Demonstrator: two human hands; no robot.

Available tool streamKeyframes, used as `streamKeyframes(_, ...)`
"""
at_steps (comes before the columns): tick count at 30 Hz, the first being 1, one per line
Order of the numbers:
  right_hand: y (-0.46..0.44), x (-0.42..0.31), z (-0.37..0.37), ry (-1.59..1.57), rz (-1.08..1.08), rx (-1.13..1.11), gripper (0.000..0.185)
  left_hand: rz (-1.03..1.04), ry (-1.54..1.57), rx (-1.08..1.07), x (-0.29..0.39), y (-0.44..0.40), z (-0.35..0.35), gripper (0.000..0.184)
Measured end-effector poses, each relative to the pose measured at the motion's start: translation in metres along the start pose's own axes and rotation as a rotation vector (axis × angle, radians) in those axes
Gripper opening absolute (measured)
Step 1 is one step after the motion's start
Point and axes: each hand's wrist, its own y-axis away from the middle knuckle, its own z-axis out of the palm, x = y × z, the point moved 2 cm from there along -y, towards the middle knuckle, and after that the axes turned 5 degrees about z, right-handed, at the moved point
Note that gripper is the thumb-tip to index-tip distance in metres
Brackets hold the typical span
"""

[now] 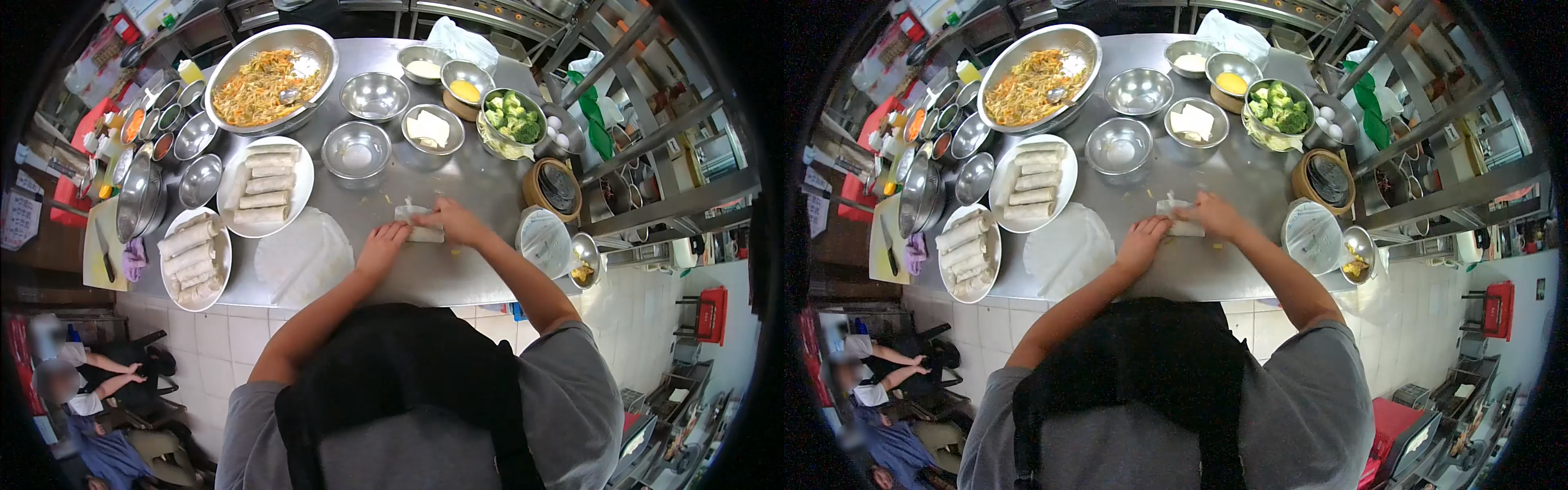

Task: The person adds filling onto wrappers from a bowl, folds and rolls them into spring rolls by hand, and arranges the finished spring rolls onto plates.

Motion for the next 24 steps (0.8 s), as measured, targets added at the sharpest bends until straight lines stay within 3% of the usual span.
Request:
streamKeyframes(3,0.016,-0.012,0.008,0.223,0.113,0.077,0.059,0.01,-0.044,0.012,0.003,0.003,-0.002,0.039)
streamKeyframes(6,0.015,-0.013,-0.007,0.31,0.119,0.006,0.058,0.013,-0.025,0.0,0.003,0.0,-0.003,0.04)
streamKeyframes(9,-0.004,-0.008,-0.01,0.458,0.076,0.115,0.057,0.019,-0.048,-0.016,0.0,-0.001,-0.001,0.04)
streamKeyframes(15,0.008,-0.014,-0.004,0.336,0.218,-0.006,0.049,0.038,-0.033,0.012,-0.002,0.002,-0.002,0.039)
streamKeyframes(18,-0.008,0.002,-0.03,0.372,0.161,-0.002,0.054,0.053,-0.028,0.02,-0.004,0.0,0.001,0.038)
streamKeyframes(20,-0.039,-0.029,-0.076,0.234,0.141,0.174,0.049,0.046,-0.005,0.021,0.0,0.0,-0.004,0.038)
streamKeyframes(22,-0.096,-0.037,-0.078,0.154,0.112,0.29,0.043,0.04,-0.007,0.022,-0.001,0.002,-0.005,0.038)
streamKeyframes(24,-0.145,-0.06,-0.078,0.149,0.155,0.262,0.042,0.042,-0.024,0.025,-0.002,0.002,0.001,0.039)
